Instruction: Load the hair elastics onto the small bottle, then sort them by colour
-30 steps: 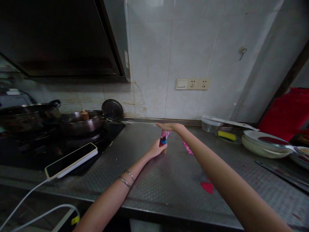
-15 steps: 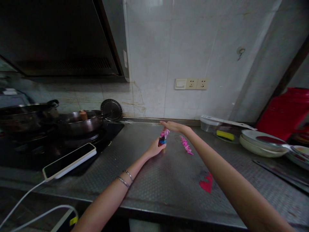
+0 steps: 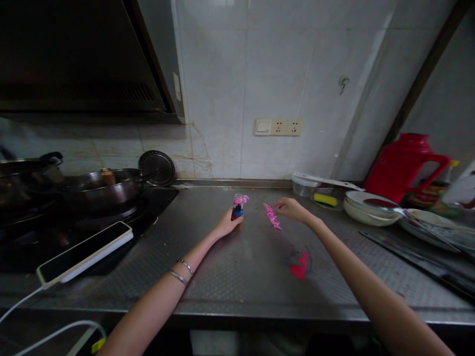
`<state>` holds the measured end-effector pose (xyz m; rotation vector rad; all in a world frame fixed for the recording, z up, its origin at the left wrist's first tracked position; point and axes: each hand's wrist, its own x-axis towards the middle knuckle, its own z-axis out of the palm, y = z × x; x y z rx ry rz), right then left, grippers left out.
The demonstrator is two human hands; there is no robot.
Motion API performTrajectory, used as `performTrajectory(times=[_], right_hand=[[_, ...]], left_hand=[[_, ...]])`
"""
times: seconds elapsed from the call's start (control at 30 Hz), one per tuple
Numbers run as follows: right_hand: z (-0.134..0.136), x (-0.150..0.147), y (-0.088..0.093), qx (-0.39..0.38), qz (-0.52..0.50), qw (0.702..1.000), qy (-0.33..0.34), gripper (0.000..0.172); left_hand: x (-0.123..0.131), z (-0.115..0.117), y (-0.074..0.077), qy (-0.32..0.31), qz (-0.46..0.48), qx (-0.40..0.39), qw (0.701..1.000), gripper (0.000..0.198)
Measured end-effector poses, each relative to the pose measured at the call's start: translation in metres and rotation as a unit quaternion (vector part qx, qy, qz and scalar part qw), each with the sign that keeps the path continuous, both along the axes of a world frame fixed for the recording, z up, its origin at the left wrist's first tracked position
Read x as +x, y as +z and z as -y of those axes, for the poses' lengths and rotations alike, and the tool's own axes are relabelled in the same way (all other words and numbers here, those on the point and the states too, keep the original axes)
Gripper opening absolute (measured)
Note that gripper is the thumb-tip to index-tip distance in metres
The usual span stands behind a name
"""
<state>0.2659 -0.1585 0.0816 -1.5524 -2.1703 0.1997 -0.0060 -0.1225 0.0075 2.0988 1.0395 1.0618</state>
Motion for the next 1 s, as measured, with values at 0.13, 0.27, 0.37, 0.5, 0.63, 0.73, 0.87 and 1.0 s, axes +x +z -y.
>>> performTrajectory(times=[0.13,0.27,0.37,0.5,0.63,0.73,0.87,1.0], right_hand=[[0.025,0.015,-0.034,-0.012,0.0,1.0,-0.023,0.03],[0.04,0.01,-0.047,-0.007,0.031,0.999,-0.032,0.031],[0.042,0.006,-0.049,0.002,0.074,0.997,-0.032,0.03],[0.037,0.0,-0.047,0.005,0.119,0.991,-0.055,0.03],[0.029,-0.004,-0.044,-0.009,0.136,0.988,-0.078,0.032],[0.022,-0.003,-0.044,-0.021,0.143,0.985,-0.092,0.034],[0.006,0.001,-0.045,-0.025,0.143,0.986,-0.085,0.037],[-0.013,0.008,-0.043,-0.041,0.149,0.986,-0.064,0.043]], left_hand=[[0.001,0.001,0.001,-0.005,0.01,-0.009,1.0,0.035],[0.001,0.001,0.0,-0.007,0.011,-0.002,1.0,0.033],[0.0,0.001,0.0,-0.003,0.013,-0.002,1.0,0.034],[0.001,0.0,0.0,-0.001,0.013,-0.011,1.0,0.035],[0.001,0.001,0.001,0.005,0.014,-0.02,1.0,0.036],[0.002,0.003,0.003,0.007,0.006,-0.018,1.0,0.035],[0.002,0.004,0.005,0.005,0.0,-0.008,1.0,0.034],[0.002,0.002,0.005,0.004,0.0,-0.018,1.0,0.034]])
